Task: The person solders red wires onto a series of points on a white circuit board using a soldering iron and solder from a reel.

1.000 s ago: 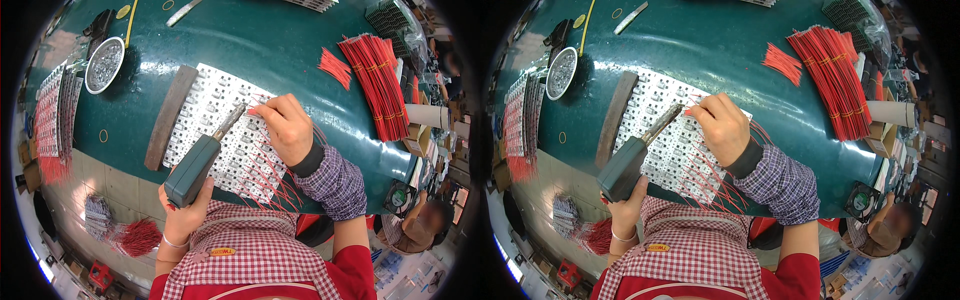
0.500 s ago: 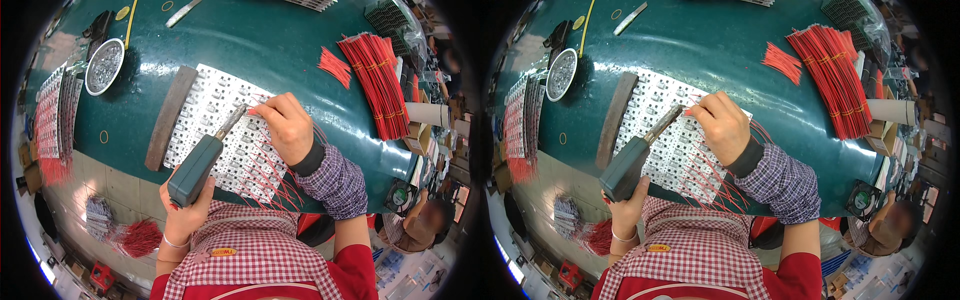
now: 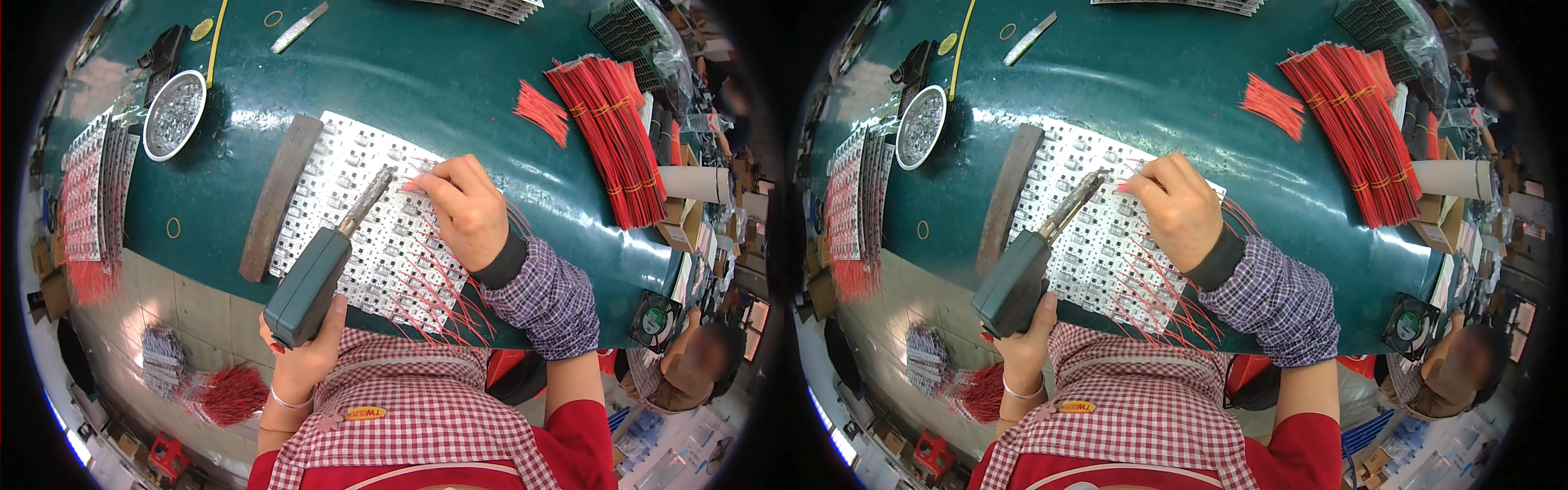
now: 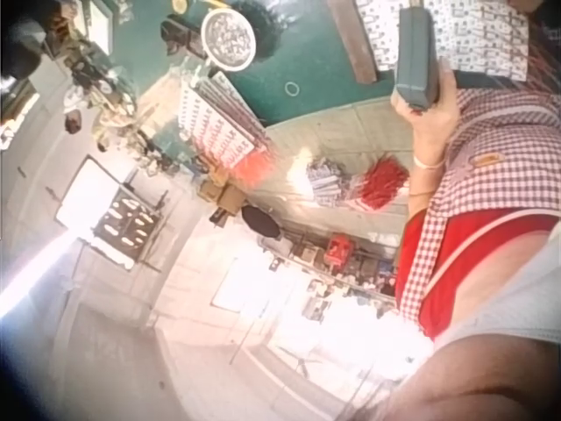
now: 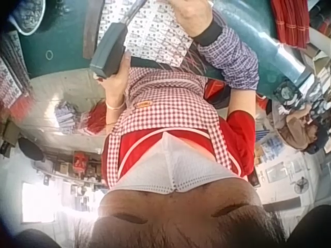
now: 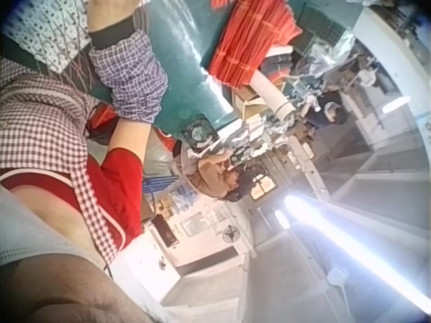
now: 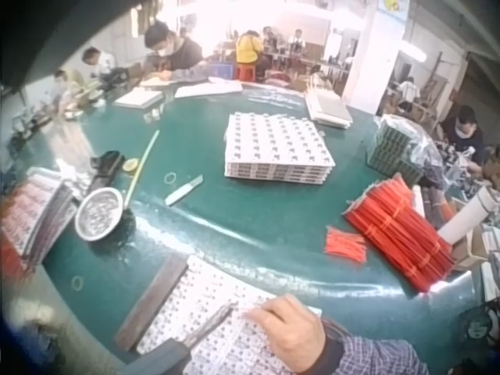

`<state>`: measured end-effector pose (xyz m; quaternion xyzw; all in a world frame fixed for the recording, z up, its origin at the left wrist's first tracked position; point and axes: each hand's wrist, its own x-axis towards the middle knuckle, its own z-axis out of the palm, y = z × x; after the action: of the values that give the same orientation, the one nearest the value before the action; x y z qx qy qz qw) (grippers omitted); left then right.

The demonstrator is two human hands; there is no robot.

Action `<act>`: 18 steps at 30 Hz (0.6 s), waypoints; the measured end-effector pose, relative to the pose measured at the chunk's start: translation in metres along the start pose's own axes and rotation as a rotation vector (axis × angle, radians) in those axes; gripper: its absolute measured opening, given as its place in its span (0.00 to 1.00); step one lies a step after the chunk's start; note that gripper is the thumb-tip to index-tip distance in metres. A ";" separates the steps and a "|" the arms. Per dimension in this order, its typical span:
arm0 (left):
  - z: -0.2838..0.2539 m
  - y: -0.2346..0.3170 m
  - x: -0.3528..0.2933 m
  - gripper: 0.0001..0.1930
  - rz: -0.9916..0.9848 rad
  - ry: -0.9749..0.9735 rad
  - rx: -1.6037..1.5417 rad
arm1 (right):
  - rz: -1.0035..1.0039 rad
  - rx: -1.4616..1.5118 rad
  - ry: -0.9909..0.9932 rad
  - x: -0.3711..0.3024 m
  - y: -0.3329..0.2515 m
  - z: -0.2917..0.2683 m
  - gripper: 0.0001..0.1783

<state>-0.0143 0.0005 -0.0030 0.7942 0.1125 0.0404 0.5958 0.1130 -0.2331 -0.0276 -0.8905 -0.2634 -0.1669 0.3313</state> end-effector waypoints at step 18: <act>-0.003 0.005 0.006 0.12 0.137 -0.044 0.028 | 0.082 -0.087 -0.021 -0.013 -0.021 0.006 0.15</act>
<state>-0.0085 0.0031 0.0025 0.8090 0.0452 0.0619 0.5828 0.0911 -0.2202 -0.0274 -0.9159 -0.2225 -0.1549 0.2961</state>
